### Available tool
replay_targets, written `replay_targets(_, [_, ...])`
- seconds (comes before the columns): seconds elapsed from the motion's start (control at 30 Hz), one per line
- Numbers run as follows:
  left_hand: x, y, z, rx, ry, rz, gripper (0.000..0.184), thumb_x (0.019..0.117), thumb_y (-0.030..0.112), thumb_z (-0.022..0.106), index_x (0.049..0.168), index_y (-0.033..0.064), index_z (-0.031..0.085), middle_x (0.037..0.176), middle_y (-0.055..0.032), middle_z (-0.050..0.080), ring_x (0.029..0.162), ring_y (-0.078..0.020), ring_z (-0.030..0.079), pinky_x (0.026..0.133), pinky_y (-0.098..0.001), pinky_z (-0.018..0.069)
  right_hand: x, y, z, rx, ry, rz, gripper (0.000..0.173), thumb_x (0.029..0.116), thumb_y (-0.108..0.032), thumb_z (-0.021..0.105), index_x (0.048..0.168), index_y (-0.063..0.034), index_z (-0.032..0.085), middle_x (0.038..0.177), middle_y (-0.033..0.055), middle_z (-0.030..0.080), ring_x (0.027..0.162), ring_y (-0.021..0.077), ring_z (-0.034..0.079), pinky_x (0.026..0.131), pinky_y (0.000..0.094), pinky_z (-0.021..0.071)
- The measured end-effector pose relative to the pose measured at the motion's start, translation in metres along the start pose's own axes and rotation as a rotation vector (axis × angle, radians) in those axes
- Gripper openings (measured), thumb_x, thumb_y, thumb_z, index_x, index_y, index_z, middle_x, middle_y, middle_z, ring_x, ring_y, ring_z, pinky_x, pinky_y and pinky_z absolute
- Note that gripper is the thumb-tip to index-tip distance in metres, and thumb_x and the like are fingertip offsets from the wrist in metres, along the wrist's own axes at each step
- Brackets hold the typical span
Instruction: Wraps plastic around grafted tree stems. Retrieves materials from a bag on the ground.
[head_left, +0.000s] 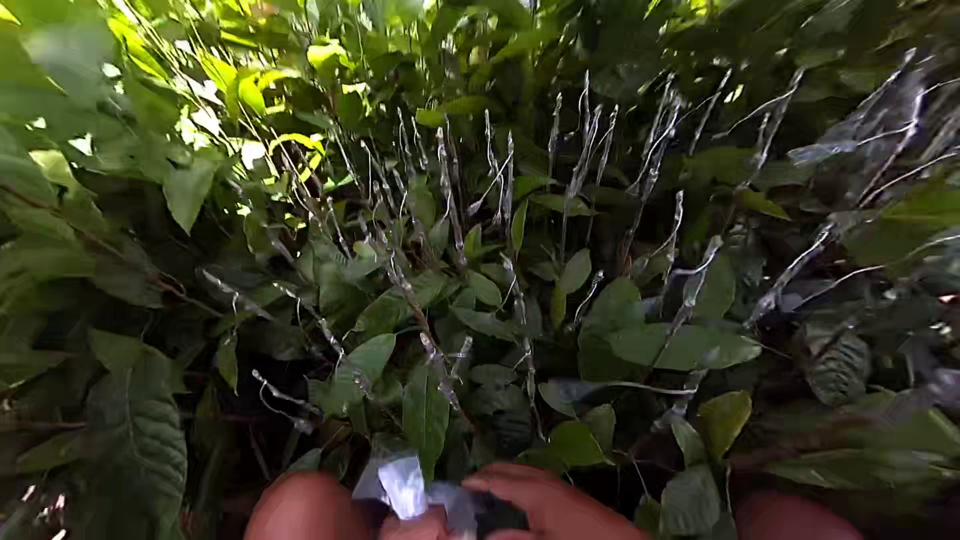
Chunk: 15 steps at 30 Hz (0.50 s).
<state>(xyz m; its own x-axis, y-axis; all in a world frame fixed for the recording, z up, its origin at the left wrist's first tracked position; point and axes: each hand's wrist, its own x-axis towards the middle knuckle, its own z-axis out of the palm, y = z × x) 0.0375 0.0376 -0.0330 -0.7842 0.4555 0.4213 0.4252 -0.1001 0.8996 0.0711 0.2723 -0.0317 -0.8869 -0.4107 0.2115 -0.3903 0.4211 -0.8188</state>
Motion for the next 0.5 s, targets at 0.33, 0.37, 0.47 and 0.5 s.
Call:
replay_targets(0.33, [-0.01, -0.023, 0.025, 0.11, -0.189, -0.031, 0.03, 0.0975, 0.034, 0.069, 0.089, 0.0059, 0.062, 0.075, 0.0035, 0.058, 0.07, 0.0022, 0.055, 0.065, -0.016, 0.0491, 0.002, 0.0, 0.017, 0.592, 0.18, 0.006, 0.026, 0.095, -0.021, 0.072, 0.112, -0.0022, 0.069, 0.1, 0.0003, 0.069, 0.084, 0.0039, 0.065, 0.074, 0.0215, 0.0569])
replay_targets(0.37, [-0.009, -0.023, 0.025, 0.117, -0.19, -0.044, 0.03, 0.0975, 0.034, 0.069, 0.092, 0.005, 0.063, 0.077, 0.0032, 0.06, 0.072, 0.002, 0.057, 0.067, -0.0169, 0.051, 0.004, -0.001, 0.02, 0.584, 0.204, 0.007, 0.028, 0.0933, -0.023, 0.074, 0.112, -0.003, 0.069, 0.099, -0.0005, 0.068, 0.083, 0.0033, 0.065, 0.073, 0.0208, 0.0567])
replay_targets(0.47, [-0.011, -0.025, 0.024, 0.14, -0.232, -0.103, 0.028, 0.0952, 0.034, 0.072, 0.093, 0.0058, 0.068, 0.079, 0.0024, 0.066, 0.074, 0.0007, 0.062, 0.071, -0.0208, 0.0552, 0.01, -0.005, 0.033, 0.499, 0.347, 0.054, 0.025, 0.0908, -0.024, 0.076, 0.106, -0.0055, 0.07, 0.096, -0.0004, 0.066, 0.079, 0.0029, 0.063, 0.069, 0.0196, 0.0556])
replay_targets(0.5, [-0.012, -0.027, 0.025, 0.114, -0.255, -0.112, 0.028, 0.094, 0.033, 0.073, 0.087, 0.0067, 0.067, 0.076, 0.0025, 0.064, 0.071, 0.0004, 0.06, 0.067, -0.0204, 0.0528, 0.012, -0.005, 0.039, 0.488, 0.415, 0.038, 0.017, 0.0925, -0.021, 0.075, 0.1, -0.0055, 0.073, 0.095, 0.0005, 0.066, 0.079, 0.0036, 0.063, 0.07, 0.0194, 0.0559])
